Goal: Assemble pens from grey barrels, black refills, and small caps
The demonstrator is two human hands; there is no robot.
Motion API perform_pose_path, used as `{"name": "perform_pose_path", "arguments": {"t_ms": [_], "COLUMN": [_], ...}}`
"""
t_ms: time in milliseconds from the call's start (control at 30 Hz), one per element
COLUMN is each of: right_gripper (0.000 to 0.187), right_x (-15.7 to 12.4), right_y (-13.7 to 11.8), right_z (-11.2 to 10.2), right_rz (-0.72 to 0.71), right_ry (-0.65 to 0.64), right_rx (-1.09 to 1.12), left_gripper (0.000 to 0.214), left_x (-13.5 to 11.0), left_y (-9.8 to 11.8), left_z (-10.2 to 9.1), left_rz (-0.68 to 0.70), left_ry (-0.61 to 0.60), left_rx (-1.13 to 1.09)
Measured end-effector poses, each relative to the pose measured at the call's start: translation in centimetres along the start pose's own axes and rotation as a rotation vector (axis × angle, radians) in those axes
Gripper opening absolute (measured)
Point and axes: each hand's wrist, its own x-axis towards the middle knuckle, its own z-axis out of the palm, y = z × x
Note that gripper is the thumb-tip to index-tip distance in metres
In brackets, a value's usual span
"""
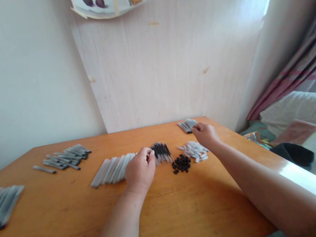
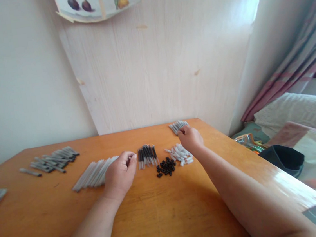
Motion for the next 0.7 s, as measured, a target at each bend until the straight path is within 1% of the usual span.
{"name": "perform_pose_path", "arguments": {"t_ms": [100, 200, 300, 367, 500, 600, 667, 700], "right_gripper": [0.031, 0.028, 0.023, 0.021, 0.023, 0.024, 0.025, 0.026], "right_x": [-1.5, -2.8, -3.8, -4.3, -5.7, -7.3, -8.5, -9.1], "right_y": [-1.1, -2.4, -3.8, -4.7, -6.3, -7.1, -7.6, -7.8], "right_z": [-0.4, -0.5, -0.3, 0.0, 1.1, 1.7, 1.8, 1.9], "right_rz": [-0.068, -0.117, -0.176, -0.188, -0.167, -0.174, -0.244, -0.31], "right_ry": [-0.013, -0.057, -0.099, -0.147, -0.217, -0.228, -0.239, -0.256], "right_rx": [0.079, 0.132, 0.187, 0.203, 0.179, 0.128, 0.095, 0.084], "left_gripper": [0.028, 0.028, 0.028, 0.029, 0.029, 0.031, 0.031, 0.031], "left_x": [0.3, 0.6, 0.9, 1.1, 1.7, 2.2, 2.5, 2.6], "left_y": [-0.7, -1.3, -1.8, -2.3, -3.6, -4.5, -4.9, -5.1], "left_z": [-0.1, -0.1, -0.1, -0.2, 0.0, 0.1, 0.2, 0.2], "left_rz": [-0.069, -0.099, -0.124, -0.155, -0.212, -0.257, -0.292, -0.306], "left_ry": [0.047, 0.105, 0.156, 0.199, 0.306, 0.357, 0.385, 0.396], "left_rx": [-0.024, -0.056, -0.091, -0.117, -0.204, -0.294, -0.352, -0.378]}}
